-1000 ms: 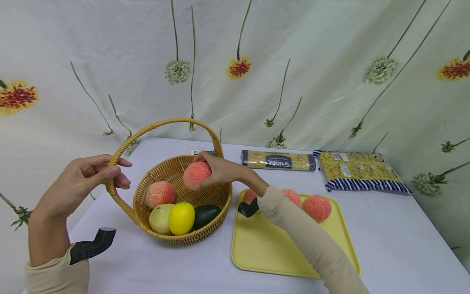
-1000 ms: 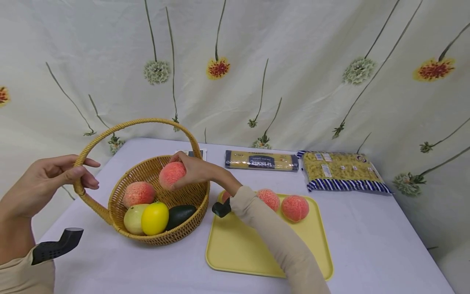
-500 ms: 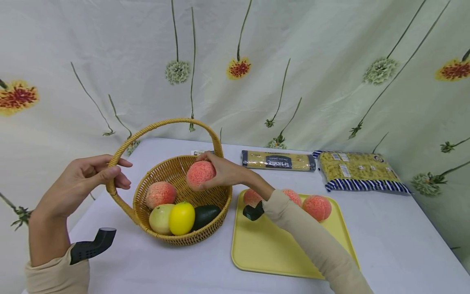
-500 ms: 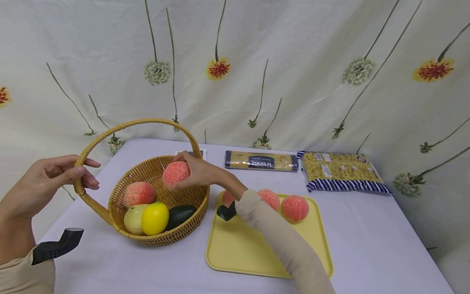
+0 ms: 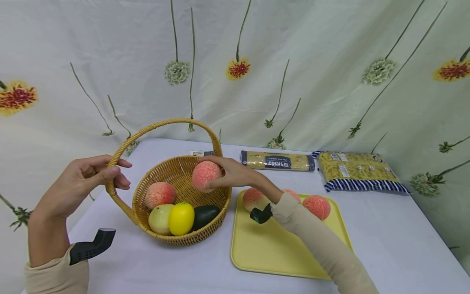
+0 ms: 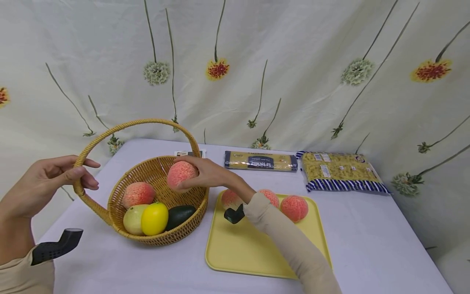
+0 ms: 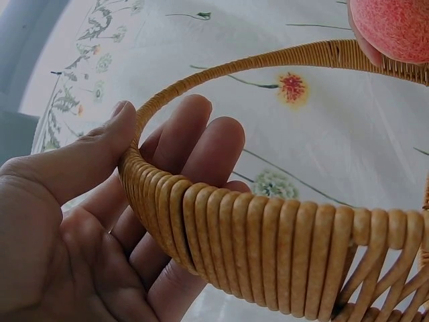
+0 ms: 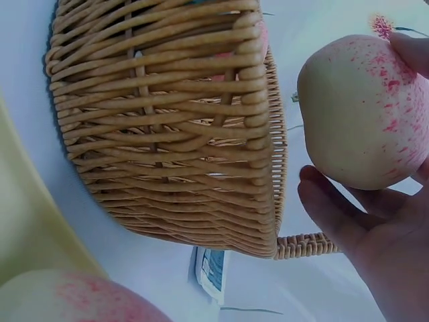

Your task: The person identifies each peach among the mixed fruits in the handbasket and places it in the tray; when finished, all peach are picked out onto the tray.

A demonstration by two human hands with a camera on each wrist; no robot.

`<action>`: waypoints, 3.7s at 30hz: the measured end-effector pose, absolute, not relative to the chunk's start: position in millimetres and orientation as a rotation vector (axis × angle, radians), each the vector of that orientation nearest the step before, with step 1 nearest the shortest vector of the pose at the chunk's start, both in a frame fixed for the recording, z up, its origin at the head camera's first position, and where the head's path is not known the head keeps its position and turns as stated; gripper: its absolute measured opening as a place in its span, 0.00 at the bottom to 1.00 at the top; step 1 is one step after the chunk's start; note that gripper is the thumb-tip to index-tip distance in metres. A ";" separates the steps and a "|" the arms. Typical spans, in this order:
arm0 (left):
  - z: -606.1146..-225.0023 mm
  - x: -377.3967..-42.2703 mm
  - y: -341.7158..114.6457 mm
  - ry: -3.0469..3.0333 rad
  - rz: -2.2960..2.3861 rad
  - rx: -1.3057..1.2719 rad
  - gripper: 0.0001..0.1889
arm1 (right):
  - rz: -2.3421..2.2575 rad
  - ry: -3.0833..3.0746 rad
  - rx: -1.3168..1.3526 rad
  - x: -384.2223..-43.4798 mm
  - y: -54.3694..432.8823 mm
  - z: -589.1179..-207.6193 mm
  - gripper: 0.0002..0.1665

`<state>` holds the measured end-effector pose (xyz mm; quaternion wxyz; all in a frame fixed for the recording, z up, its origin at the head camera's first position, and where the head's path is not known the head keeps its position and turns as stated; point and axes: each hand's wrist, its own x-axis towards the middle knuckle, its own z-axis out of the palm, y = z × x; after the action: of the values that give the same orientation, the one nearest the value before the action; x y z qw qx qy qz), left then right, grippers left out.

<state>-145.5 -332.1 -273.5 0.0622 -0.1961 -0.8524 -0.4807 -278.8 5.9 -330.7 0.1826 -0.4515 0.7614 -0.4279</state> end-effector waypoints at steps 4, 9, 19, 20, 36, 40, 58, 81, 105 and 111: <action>-272.7 -144.4 -331.5 -2.592 -1.426 -0.600 0.12 | -1.251 2.105 -1.272 -277.2 10.5 -331.3 0.40; -273.8 -146.8 -332.9 -2.564 -1.482 -0.642 0.13 | -1.326 2.048 -1.234 -272.9 18.5 -331.2 0.40; -274.8 -147.2 -334.1 -2.575 -1.457 -0.609 0.13 | -1.364 2.027 -1.217 -265.1 39.0 -330.4 0.37; -274.8 -147.1 -334.1 -2.572 -1.464 -0.616 0.13 | -1.361 2.029 -1.218 -264.5 41.3 -330.8 0.37; -275.0 -147.8 -334.9 -2.564 -1.476 -0.641 0.13 | -1.334 2.029 -1.199 -245.8 72.0 -340.7 0.38; -275.4 -147.4 -335.7 -2.556 -1.491 -0.655 0.13 | -1.384 1.986 -1.175 -241.8 79.7 -345.5 0.38; -276.2 -148.6 -334.6 -2.551 -1.491 -0.664 0.13 | -1.294 2.045 -1.062 -223.9 118.8 -357.1 0.34; -276.6 -148.9 -335.1 -2.573 -1.451 -0.613 0.13 | -1.154 2.043 -1.033 -205.1 121.8 -379.0 0.36; -271.9 -144.9 -330.2 -2.622 -1.350 -0.595 0.11 | -1.014 2.065 -1.068 -202.3 122.0 -398.0 0.39; -273.7 -146.3 -331.8 -2.598 -1.395 -0.600 0.11 | -0.962 2.092 -1.113 -201.9 123.0 -396.8 0.38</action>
<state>-146.3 -331.8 -273.7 0.0661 -0.1988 -0.8615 -0.4625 -201.9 123.0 -396.8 0.2879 -0.4168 0.7834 -0.3601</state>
